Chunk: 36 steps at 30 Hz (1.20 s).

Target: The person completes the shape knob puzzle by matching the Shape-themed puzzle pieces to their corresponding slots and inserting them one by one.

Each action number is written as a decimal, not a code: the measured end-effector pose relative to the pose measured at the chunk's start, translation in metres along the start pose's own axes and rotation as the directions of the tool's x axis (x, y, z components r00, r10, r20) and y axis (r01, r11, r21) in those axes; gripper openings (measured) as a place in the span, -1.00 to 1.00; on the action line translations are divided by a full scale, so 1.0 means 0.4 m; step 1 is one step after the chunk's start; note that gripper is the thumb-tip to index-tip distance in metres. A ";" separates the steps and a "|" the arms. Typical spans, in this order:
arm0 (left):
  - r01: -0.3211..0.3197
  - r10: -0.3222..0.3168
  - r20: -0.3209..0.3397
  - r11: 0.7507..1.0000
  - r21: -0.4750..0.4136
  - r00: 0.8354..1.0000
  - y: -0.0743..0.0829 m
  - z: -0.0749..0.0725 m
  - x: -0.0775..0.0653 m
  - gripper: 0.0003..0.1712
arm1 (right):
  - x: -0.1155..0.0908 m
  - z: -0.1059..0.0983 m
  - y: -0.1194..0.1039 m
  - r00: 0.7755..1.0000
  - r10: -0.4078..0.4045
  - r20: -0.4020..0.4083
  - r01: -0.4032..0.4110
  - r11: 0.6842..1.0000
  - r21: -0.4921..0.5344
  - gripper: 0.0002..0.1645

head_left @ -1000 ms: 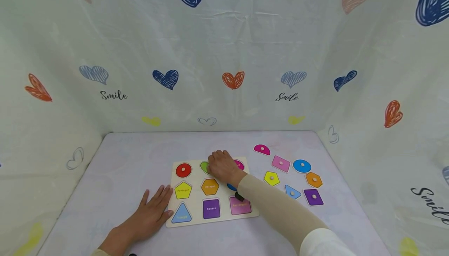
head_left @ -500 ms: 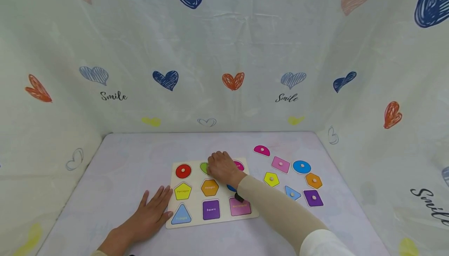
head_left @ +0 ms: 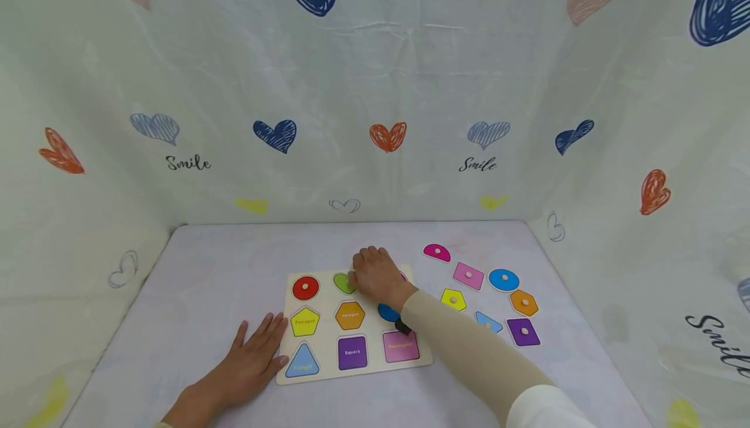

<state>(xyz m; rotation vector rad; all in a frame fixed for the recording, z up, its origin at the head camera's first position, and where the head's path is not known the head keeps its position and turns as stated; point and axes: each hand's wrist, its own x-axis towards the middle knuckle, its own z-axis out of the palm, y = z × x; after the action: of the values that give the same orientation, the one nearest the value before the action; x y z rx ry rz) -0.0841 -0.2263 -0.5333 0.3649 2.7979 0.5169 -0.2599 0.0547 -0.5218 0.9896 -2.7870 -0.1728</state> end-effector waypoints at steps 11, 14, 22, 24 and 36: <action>-0.003 0.003 -0.010 1.000 -0.019 1.000 -0.003 0.001 -0.002 -0.06 | -0.030 -0.023 0.100 0.994 0.078 -0.071 -0.077 0.997 0.024 -0.61; -0.001 0.001 -0.013 1.000 -0.021 1.000 -0.003 0.001 -0.002 -0.06 | -0.039 -0.023 0.122 0.993 0.090 -0.082 -0.088 0.996 0.032 -0.58; -0.006 0.006 -0.012 0.999 -0.036 1.000 -0.005 0.006 -0.002 -0.06 | -0.073 -0.013 0.173 0.984 0.170 -0.042 -0.169 0.985 0.037 -0.40; -0.001 0.001 -0.009 0.999 -0.038 1.000 -0.006 0.007 -0.001 -0.06 | -0.083 -0.010 0.191 0.980 0.196 -0.035 -0.194 0.980 0.039 -0.39; 0.010 -0.010 -0.007 0.999 -0.043 1.000 -0.018 0.021 0.007 -0.04 | -0.153 0.017 0.312 0.952 0.295 -0.076 -0.294 0.955 0.027 -0.52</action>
<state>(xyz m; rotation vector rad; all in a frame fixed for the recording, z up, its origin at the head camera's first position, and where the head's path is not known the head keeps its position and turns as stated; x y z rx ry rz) -0.0857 -0.2293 -0.5442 0.3407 2.7890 0.5762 -0.2912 0.1902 -0.5152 0.5573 -2.8219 -0.0693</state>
